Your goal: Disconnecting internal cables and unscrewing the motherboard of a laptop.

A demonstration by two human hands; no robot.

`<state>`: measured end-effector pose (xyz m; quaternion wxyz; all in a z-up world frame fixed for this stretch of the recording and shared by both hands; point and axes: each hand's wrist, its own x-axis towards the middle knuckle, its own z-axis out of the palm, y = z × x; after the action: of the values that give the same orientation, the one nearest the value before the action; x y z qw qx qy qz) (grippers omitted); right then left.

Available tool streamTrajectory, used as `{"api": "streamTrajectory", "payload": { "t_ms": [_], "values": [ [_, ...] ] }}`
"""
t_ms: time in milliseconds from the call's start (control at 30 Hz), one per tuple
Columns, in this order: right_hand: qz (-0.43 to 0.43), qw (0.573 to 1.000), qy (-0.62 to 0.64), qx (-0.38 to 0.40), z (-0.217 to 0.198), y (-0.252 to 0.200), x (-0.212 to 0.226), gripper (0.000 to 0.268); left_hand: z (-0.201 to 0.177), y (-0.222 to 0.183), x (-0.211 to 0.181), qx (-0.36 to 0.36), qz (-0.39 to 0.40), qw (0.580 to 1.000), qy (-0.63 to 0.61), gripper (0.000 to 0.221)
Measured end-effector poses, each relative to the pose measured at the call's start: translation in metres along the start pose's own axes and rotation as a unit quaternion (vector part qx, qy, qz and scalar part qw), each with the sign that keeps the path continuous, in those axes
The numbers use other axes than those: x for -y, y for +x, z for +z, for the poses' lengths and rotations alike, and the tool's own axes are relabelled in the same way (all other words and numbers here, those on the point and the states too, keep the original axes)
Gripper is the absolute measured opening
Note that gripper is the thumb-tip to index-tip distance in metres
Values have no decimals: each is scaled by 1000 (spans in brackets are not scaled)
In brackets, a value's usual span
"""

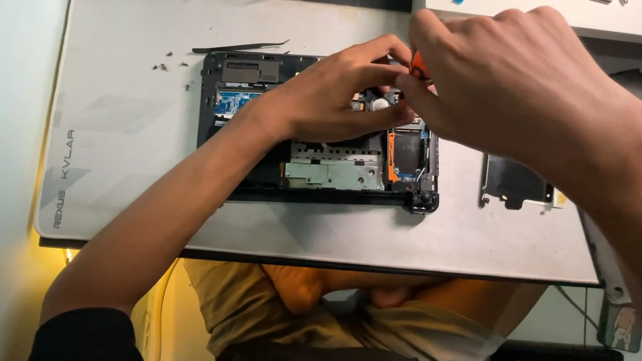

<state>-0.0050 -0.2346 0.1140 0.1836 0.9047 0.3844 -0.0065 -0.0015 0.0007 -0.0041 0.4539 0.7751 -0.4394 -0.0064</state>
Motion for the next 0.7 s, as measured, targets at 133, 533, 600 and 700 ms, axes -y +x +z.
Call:
{"api": "streamTrajectory", "payload": {
  "t_ms": [133, 533, 600, 700],
  "values": [
    [33, 999, -17, -12, -2, 5, -1, 72, 0, 2, 4, 9, -16, 999, -39, 94],
    [-26, 995, 68, 69, -14, 22, 7, 33, -4, -1, 14, -36, 3, 999, 16, 39],
    [-6, 988, 125, 86, -19, 24, 10, 28, -6, -2, 11, -43, 7, 999, 10, 33],
    [3, 991, 92, 97, -16, 23, 6, 32, -3, -1, 20, -54, 10, 998, 22, 42]
  ]
}}
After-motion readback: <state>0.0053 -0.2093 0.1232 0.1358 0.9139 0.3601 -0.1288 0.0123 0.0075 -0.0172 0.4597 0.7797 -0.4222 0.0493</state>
